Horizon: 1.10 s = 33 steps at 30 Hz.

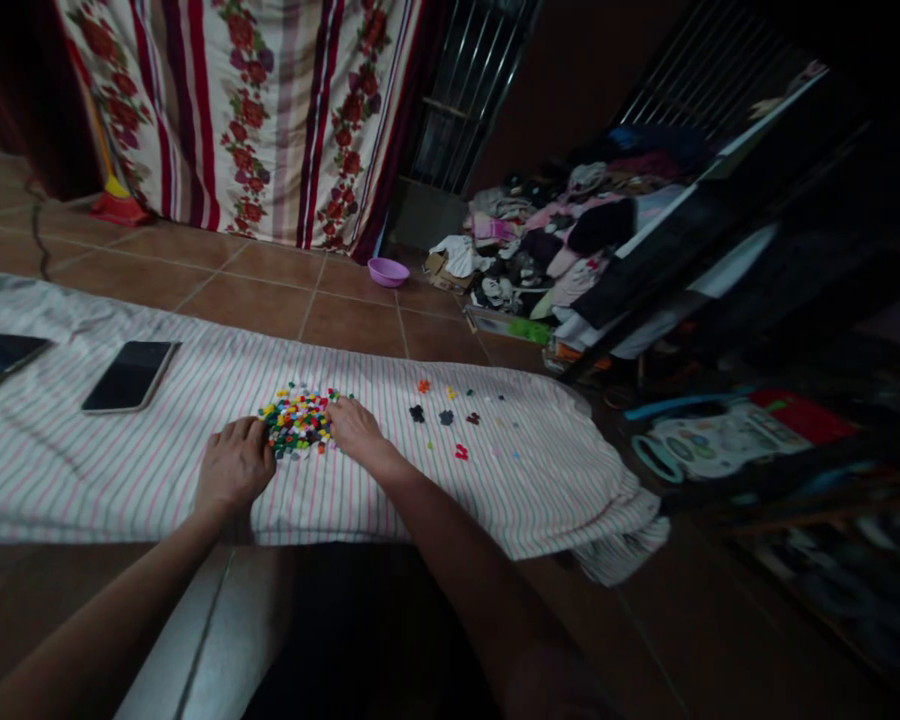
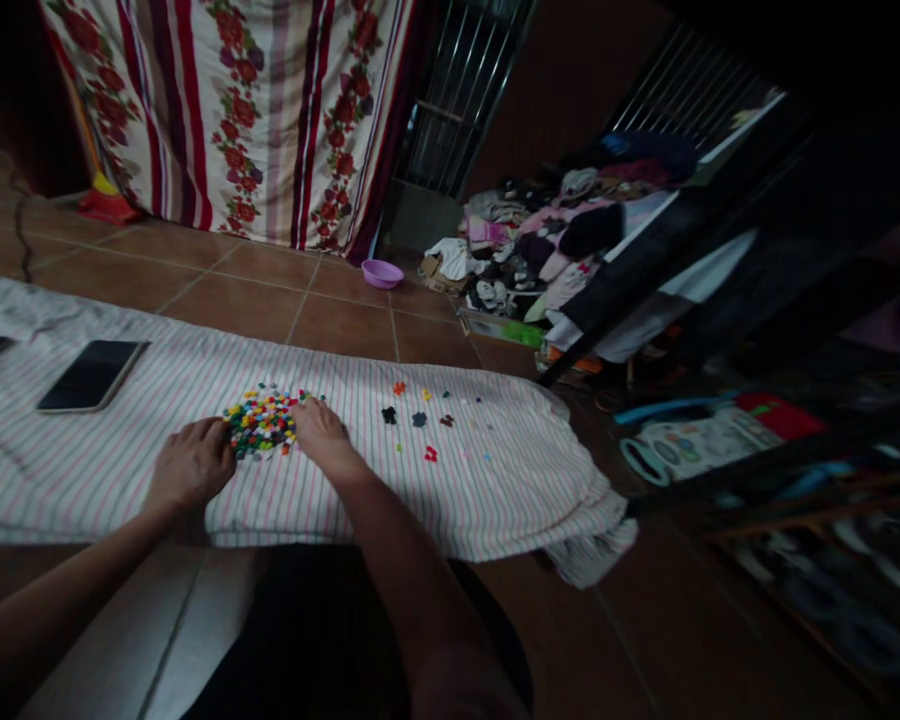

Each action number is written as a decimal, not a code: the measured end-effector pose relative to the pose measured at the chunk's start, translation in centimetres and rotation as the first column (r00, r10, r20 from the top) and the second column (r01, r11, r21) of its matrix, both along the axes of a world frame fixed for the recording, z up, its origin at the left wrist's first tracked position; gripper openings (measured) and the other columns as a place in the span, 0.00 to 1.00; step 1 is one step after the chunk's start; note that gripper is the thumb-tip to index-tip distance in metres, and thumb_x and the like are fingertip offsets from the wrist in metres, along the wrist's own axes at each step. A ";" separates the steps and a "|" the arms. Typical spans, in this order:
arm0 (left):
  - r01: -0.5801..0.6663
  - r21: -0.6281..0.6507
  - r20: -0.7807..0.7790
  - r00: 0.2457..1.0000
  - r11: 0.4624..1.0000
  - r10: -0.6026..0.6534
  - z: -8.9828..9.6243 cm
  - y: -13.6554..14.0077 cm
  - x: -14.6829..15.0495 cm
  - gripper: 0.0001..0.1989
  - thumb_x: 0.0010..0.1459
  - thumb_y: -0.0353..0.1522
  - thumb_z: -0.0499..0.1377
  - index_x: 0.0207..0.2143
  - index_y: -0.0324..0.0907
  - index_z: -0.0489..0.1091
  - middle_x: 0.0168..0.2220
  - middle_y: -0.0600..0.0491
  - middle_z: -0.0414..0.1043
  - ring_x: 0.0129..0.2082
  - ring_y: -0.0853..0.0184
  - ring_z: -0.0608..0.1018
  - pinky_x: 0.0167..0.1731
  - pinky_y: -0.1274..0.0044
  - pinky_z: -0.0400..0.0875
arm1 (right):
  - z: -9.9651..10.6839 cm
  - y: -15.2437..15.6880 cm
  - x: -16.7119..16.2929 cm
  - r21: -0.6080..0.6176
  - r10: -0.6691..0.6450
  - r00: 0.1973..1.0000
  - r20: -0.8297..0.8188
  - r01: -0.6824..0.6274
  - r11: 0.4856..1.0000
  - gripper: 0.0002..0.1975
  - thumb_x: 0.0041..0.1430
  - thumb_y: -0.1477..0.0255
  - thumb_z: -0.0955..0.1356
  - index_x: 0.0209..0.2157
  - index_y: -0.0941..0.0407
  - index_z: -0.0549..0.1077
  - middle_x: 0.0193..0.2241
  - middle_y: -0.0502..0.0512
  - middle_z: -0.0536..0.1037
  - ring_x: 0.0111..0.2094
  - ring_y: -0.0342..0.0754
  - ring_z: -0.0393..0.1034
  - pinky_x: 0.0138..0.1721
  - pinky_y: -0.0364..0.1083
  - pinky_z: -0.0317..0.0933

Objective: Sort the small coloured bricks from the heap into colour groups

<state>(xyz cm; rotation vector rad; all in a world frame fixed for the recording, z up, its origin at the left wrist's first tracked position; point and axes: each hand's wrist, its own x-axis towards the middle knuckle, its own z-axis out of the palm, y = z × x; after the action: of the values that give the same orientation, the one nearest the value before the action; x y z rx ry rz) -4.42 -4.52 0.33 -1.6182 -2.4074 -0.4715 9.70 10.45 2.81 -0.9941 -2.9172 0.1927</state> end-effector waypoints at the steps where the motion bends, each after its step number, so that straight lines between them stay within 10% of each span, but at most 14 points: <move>1: -0.005 -0.006 -0.005 1.000 1.000 0.005 0.0 0.0 0.0 0.16 0.60 0.32 0.47 0.45 0.39 0.69 0.47 0.42 0.73 0.47 0.55 0.73 0.44 0.66 0.63 | 0.1 -0.1 0.1 -0.001 0.007 1.000 -0.006 -0.007 1.000 0.16 0.63 0.81 0.59 0.43 0.56 0.75 0.44 0.60 0.75 0.47 0.50 0.70 0.48 0.47 0.63; 20: -0.019 -0.040 -0.080 0.997 0.999 0.015 0.0 0.0 0.0 0.15 0.60 0.32 0.47 0.43 0.37 0.69 0.46 0.42 0.74 0.45 0.54 0.75 0.43 0.66 0.65 | -1.0 0.3 1.1 -0.094 0.003 0.932 -0.362 -0.040 0.995 0.08 0.59 0.77 0.64 0.39 0.55 0.71 0.41 0.57 0.76 0.43 0.48 0.69 0.46 0.46 0.63; 33: 0.022 -0.003 -0.115 0.993 1.000 -0.022 -0.5 0.0 -0.4 0.17 0.61 0.33 0.46 0.46 0.35 0.68 0.48 0.38 0.74 0.46 0.51 0.76 0.43 0.63 0.68 | -0.5 5.4 8.7 0.003 -0.127 0.883 -0.451 0.144 0.990 0.11 0.63 0.75 0.61 0.40 0.54 0.75 0.38 0.55 0.78 0.41 0.46 0.71 0.44 0.43 0.62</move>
<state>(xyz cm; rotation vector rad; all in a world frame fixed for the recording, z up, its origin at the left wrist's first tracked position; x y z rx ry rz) -4.82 -4.55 -0.14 -1.6274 -2.3097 -0.3692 18.44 15.80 2.34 -0.9865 -2.4140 0.3147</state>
